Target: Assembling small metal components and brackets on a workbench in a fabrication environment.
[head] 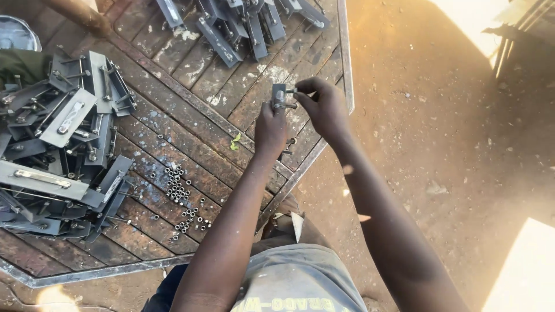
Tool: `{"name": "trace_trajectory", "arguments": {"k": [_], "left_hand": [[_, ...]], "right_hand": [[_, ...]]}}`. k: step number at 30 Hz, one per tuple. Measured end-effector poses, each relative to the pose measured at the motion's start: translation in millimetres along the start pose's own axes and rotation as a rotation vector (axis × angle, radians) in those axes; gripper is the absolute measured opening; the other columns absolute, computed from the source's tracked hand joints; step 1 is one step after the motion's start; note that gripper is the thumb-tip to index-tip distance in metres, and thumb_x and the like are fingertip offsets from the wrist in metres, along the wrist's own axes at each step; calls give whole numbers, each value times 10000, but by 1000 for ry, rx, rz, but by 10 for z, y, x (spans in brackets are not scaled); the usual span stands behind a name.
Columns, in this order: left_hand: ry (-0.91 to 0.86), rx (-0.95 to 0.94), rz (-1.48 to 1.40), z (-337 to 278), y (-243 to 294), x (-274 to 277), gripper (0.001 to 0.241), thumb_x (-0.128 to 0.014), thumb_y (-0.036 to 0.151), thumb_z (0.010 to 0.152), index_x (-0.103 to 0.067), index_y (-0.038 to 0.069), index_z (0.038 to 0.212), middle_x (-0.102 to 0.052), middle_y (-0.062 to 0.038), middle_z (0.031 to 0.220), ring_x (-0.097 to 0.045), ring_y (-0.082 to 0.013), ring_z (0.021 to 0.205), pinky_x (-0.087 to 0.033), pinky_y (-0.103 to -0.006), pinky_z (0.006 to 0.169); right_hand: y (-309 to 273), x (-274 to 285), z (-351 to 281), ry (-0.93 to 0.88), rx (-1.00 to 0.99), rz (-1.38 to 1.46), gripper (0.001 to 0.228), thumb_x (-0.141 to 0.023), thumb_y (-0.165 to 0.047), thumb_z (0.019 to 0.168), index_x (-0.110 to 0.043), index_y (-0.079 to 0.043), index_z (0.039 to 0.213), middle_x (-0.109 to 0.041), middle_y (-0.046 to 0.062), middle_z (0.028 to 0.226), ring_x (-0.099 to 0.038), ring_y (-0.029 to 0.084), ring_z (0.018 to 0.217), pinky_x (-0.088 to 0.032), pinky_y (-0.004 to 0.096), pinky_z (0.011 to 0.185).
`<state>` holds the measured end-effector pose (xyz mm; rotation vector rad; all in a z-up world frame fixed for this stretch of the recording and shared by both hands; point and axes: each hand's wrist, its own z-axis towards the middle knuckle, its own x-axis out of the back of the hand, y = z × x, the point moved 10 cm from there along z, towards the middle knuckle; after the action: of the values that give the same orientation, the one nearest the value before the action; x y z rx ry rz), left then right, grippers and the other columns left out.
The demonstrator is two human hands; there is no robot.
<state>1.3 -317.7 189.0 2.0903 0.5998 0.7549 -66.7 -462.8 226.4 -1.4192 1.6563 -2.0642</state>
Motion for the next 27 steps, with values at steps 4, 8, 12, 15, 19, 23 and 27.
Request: {"name": "trace_trajectory", "arguments": {"k": [4, 8, 12, 15, 19, 23, 27], "left_hand": [[21, -46, 17, -161, 115, 9, 501, -331, 438, 1076, -567, 10, 1186, -667, -172, 871, -719, -331, 799, -567, -444, 672], [42, -84, 122, -184, -29, 45, 536, -336, 511, 1053, -533, 27, 1173, -701, -247, 977, -723, -454, 956, -568, -599, 772], [85, -88, 110, -274, -153, 271, 510, -335, 485, 1058, -518, 20, 1159, -694, -266, 990, -707, -480, 995, -556, -623, 815], [127, -96, 91, -478, -90, 592, 486, -329, 449, 1062, -516, 9, 1144, -700, -276, 994, -702, -493, 999, -552, -636, 824], [217, -94, 99, -574, -301, 939, 532, -328, 505, 1058, -507, 16, 1164, -695, -268, 1015, -698, -485, 1017, -557, -629, 824], [304, -81, 119, -682, -505, 1306, 456, -351, 472, 1074, -498, 47, 1143, -684, -203, 982, -723, -430, 976, -596, -580, 764], [370, -79, 76, -862, -724, 1716, 482, -322, 481, 1082, -492, 39, 1174, -656, -171, 964, -722, -414, 959, -610, -571, 721]], "right_hand": [[144, 35, -178, 40, -80, 3, 203, -806, -211, 889, -773, -162, 1083, -763, 32, 905, -651, 140, 689, -495, 311, 628], [14, 21, -333, 44, -87, 47, 206, -814, -171, 896, -760, -123, 1088, -751, 57, 894, -668, 163, 696, -510, 318, 634], [-213, -160, -435, 6, -91, 32, 201, -798, -129, 886, -769, -176, 1079, -746, 24, 921, -671, 146, 739, -519, 291, 667], [-363, -341, -459, -53, -109, 16, 213, -798, -178, 889, -777, -217, 1097, -738, -5, 878, -658, 131, 713, -519, 292, 651], [-605, -659, -489, -122, -34, 30, 248, -816, -183, 872, -775, -179, 1116, -769, 19, 963, -680, 124, 767, -524, 280, 677], [-855, -1031, -569, -185, -10, 52, 258, -797, -197, 880, -771, -168, 1135, -770, 29, 984, -687, 140, 772, -529, 310, 690], [-1301, -1342, -791, -245, 34, 74, 294, -810, -228, 878, -763, -177, 1163, -770, 18, 1022, -676, 120, 789, -522, 293, 700]]}}
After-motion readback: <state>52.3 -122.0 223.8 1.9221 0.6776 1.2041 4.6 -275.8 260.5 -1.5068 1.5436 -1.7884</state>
